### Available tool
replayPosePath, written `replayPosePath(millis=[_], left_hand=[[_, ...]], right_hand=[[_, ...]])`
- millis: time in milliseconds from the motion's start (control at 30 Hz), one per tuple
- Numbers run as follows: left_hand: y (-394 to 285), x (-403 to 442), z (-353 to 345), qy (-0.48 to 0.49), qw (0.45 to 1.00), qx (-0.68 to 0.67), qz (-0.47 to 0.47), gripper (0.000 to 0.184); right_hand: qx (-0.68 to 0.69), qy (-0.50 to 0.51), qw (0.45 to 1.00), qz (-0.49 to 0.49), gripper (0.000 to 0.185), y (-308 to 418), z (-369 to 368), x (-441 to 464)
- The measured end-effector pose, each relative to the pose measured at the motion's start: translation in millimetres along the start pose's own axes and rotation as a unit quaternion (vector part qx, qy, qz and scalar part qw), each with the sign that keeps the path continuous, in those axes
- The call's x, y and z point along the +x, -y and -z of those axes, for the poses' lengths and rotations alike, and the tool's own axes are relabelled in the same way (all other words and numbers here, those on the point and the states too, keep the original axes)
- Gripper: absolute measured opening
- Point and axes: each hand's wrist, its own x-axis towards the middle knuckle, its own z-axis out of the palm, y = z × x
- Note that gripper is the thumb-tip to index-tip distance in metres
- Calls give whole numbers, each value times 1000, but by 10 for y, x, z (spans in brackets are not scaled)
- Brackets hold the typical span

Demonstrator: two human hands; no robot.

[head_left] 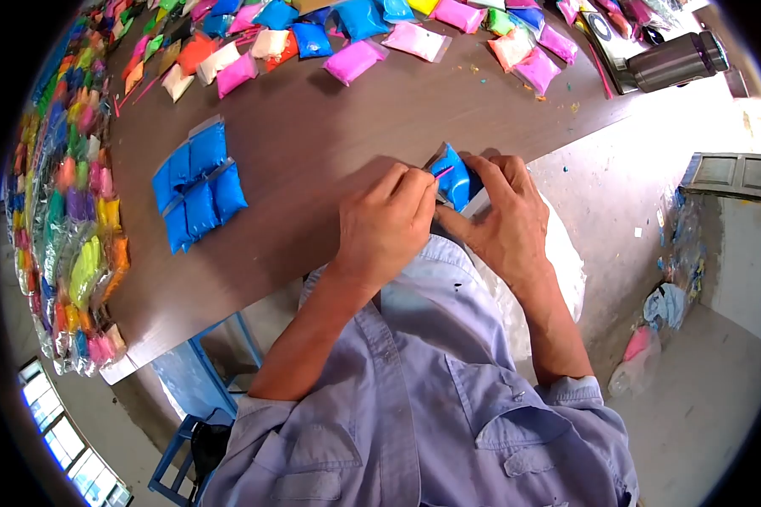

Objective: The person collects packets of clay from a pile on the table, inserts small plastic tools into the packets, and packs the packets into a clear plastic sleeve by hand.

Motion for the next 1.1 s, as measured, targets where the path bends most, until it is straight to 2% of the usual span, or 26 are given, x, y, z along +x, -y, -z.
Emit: replayPosePath(millis=[33, 100, 200, 333, 400, 467, 600, 700, 767, 1100], left_hand=[[14, 9, 6, 10, 1000, 11, -3, 6], [43, 23, 7, 20, 1000, 23, -5, 7], [88, 46, -25, 30, 998, 26, -45, 12], [92, 62, -13, 45, 994, 58, -85, 12], [89, 83, 0, 50, 992, 68, -99, 12], [105, 110, 30, 96, 983, 118, -106, 8], [134, 224, 39, 88, 984, 121, -93, 8], [155, 247, 25, 90, 987, 105, -85, 8], [120, 203, 39, 49, 996, 59, -54, 9], [105, 267, 41, 90, 994, 28, -47, 9]], right_hand=[[1, 0, 1000, -1, 60, 28, -9, -24], [67, 18, 992, -108, 55, 96, -16, -89], [78, -20, 990, -119, 52, 125, -67, -127], [113, -21, 980, -160, 46, 82, -123, -169], [223, -13, 945, -240, 36, 128, -154, -179], [256, -28, 934, -247, 33, 183, -218, -178], [345, -67, 905, -241, 32, 171, -360, -227], [345, -51, 901, -256, 32, 177, -338, -224], [353, -57, 896, -263, 31, 171, -338, -229], [416, -70, 868, -262, 30, 172, -420, -255]])
